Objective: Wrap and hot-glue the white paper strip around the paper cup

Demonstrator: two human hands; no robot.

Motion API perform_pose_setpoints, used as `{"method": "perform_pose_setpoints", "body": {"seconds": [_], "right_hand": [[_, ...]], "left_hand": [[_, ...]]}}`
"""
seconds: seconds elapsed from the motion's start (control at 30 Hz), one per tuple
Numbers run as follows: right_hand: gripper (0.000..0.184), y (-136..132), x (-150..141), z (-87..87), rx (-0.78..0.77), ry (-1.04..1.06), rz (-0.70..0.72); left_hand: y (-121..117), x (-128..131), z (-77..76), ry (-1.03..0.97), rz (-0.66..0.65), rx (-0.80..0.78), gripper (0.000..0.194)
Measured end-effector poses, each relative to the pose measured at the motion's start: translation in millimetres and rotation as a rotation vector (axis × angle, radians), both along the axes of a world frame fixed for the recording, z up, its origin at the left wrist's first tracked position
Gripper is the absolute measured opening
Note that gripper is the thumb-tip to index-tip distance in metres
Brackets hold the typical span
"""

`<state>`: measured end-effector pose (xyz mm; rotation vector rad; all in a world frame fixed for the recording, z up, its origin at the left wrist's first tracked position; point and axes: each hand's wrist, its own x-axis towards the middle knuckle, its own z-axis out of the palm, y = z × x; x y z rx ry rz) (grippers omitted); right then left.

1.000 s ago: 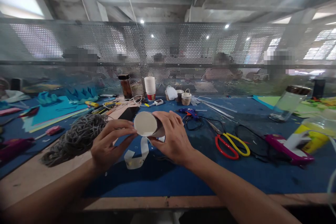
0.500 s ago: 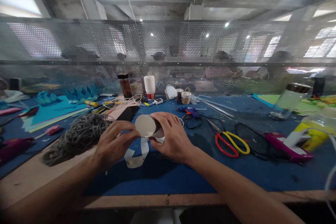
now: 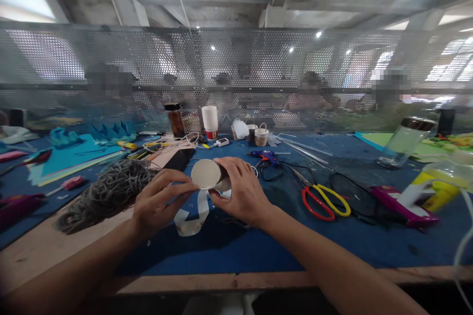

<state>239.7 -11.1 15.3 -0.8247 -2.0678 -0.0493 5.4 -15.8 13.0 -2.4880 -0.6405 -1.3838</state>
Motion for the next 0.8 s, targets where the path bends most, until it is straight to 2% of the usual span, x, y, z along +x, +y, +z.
{"method": "perform_pose_setpoints", "body": {"seconds": [0.33,0.57,0.8], "right_hand": [[0.063,-0.6,0.2,-0.8,0.036,-0.041,0.019],[0.062,-0.5,-0.7,-0.7,0.044,0.002,-0.008],[0.062,-2.7,-2.3,-1.3,0.067,-0.014,-0.022]], "left_hand": [[1.1,3.4,-1.5,0.116,0.082,0.040,0.016],[-2.3,4.8,-2.0,-0.046,0.047,-0.025,0.025],[-4.5,5.5,-6.4,-0.032,0.023,0.009,0.031]]}}
